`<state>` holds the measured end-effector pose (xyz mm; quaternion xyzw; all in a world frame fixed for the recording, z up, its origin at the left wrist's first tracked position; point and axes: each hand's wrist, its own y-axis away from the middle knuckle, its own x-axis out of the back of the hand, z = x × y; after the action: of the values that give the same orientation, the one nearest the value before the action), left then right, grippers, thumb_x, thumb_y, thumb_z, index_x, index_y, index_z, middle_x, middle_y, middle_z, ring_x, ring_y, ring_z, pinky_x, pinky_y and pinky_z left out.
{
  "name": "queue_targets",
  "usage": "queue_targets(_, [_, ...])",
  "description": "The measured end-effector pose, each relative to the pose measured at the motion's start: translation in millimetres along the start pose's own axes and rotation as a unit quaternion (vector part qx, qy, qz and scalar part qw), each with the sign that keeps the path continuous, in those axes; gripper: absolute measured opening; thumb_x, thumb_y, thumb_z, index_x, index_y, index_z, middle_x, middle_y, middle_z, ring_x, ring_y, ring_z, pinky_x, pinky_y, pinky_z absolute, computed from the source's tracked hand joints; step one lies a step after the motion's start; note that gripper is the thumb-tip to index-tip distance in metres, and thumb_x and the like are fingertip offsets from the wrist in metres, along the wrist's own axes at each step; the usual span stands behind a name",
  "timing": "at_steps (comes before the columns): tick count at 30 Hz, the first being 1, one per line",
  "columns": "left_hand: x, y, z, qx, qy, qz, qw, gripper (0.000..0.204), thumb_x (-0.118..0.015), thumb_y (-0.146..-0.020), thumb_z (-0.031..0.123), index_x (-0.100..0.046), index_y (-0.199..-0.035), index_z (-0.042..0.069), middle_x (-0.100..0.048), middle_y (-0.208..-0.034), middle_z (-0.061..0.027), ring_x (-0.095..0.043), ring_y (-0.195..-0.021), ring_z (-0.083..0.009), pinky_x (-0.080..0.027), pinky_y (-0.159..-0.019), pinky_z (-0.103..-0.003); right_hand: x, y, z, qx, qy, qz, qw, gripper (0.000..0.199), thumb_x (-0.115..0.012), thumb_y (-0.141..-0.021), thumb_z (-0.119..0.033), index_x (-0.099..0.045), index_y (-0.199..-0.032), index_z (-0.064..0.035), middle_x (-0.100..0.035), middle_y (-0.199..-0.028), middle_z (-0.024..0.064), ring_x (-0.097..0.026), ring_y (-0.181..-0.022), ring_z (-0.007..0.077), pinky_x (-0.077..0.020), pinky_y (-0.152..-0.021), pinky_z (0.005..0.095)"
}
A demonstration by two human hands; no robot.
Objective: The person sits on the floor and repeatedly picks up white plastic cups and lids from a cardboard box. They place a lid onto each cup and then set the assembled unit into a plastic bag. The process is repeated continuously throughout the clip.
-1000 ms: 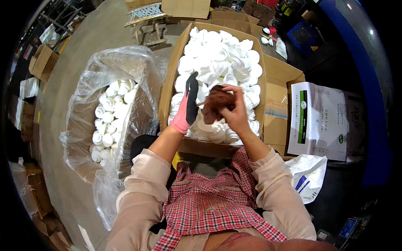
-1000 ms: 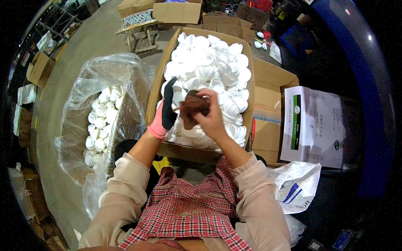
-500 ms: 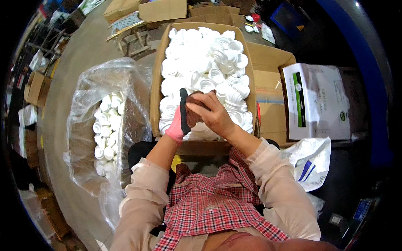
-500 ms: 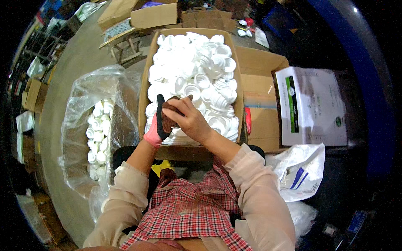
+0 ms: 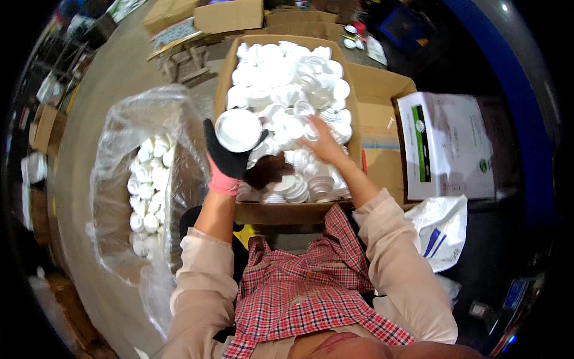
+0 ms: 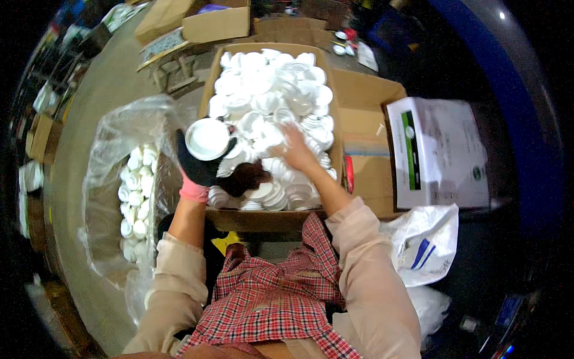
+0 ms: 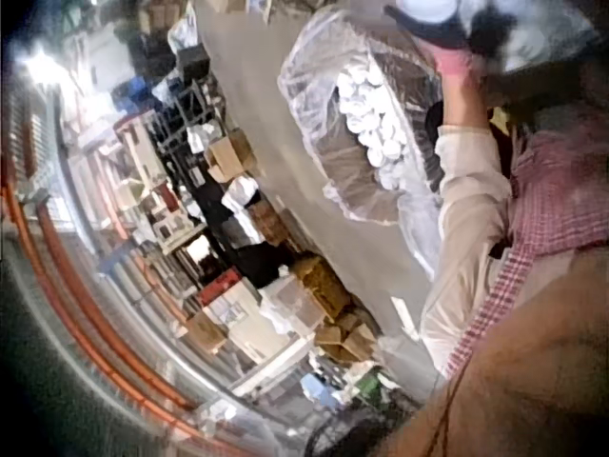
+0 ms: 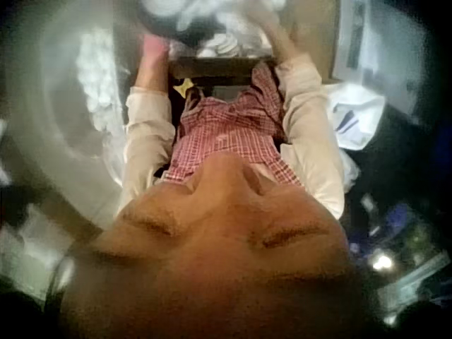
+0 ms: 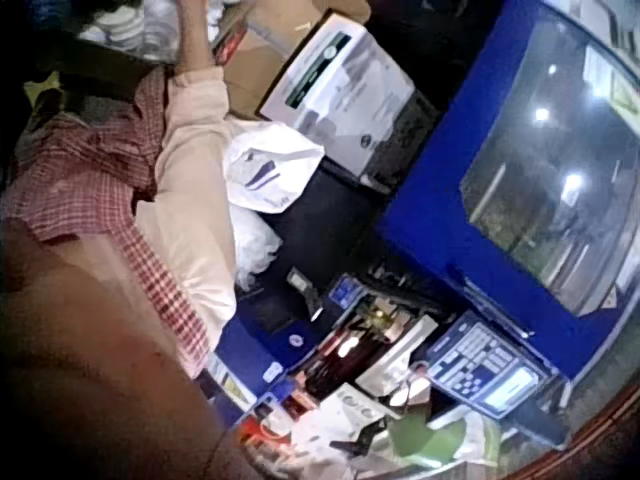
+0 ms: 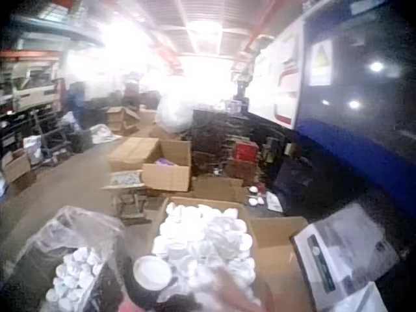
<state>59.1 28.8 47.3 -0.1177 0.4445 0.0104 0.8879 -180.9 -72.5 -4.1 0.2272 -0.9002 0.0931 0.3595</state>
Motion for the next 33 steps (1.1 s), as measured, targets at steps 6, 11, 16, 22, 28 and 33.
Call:
queue_targets(6, [-17,-6,1,0.169,0.287,0.016,0.943,0.087,-0.036,-0.088,0.073,-0.036,-0.141,0.004,-0.042,-0.140,-0.0283,-0.043,-0.125,-0.0530,-0.040,-0.098,-0.065,29,-28,145,-0.224,0.192,0.134,0.946,0.065,-0.059,-0.088,-0.046,-0.046,-0.135,-0.0030,-0.054,-0.126,0.0270,-0.051,-0.117,0.0428,-0.0423,-0.097,0.0483])
queue_targets(11, [-12,-4,7,0.172,0.225,0.001,0.959,0.093,-0.026,-0.087,0.077,-0.037,-0.140,0.002,-0.047,-0.136,-0.0256,-0.049,-0.121,-0.0494,-0.045,-0.095,-0.062,19,-32,123,-0.232,0.113,0.078,0.963,0.056,-0.071,-0.080,-0.044,-0.052,-0.114,-0.0025,-0.066,-0.095,0.0224,-0.063,-0.092,0.0365,-0.0492,-0.080,0.0438])
queue_targets(16, [-1,3,5,0.087,0.001,-0.040,0.995,0.070,-0.055,-0.086,0.051,-0.043,-0.130,-0.002,-0.059,-0.123,-0.0186,-0.057,-0.114,-0.0368,-0.049,-0.092,-0.051,26,-20,25,-0.112,-0.141,0.041,0.983,0.056,-0.073,-0.082,-0.032,-0.048,-0.125,-0.0059,-0.061,-0.109,0.0160,-0.061,-0.096,0.0260,-0.0507,-0.081,0.0394])
queue_targets(22, [-40,5,0,0.006,-0.261,-0.020,0.965,0.060,-0.080,-0.076,0.017,-0.050,-0.124,-0.002,-0.067,-0.112,-0.0132,-0.064,-0.104,-0.0207,-0.051,-0.088,-0.034,47,15,-54,0.016,-0.597,-0.117,0.794,0.061,-0.067,-0.087,-0.013,-0.041,-0.142,-0.0104,-0.054,-0.127,0.0087,-0.055,-0.112,0.0193,-0.0478,-0.092,0.0383])
queue_targets(28, [-36,6,-4,0.001,-0.219,-0.017,0.976,0.038,-0.046,-0.100,0.014,-0.044,-0.134,-0.003,-0.061,-0.121,-0.0151,-0.061,-0.108,-0.0232,-0.052,-0.094,-0.037,48,17,-70,0.142,-0.463,-0.062,0.873,0.074,-0.074,-0.074,0.002,-0.043,-0.140,-0.0090,-0.047,-0.138,0.0102,-0.046,-0.125,0.0221,-0.0434,-0.102,0.0409])
queue_targets(33, [-45,9,-18,-0.094,-0.417,-0.024,0.904,0.039,-0.047,-0.100,0.013,-0.044,-0.136,-0.002,-0.056,-0.127,-0.0138,-0.057,-0.113,-0.0209,-0.046,-0.098,-0.033,43,40,-101,0.205,-0.218,0.075,0.951,0.073,-0.080,-0.071,-0.007,-0.047,-0.136,-0.0082,-0.050,-0.135,0.0112,-0.049,-0.124,0.0255,-0.0476,-0.095,0.0375])
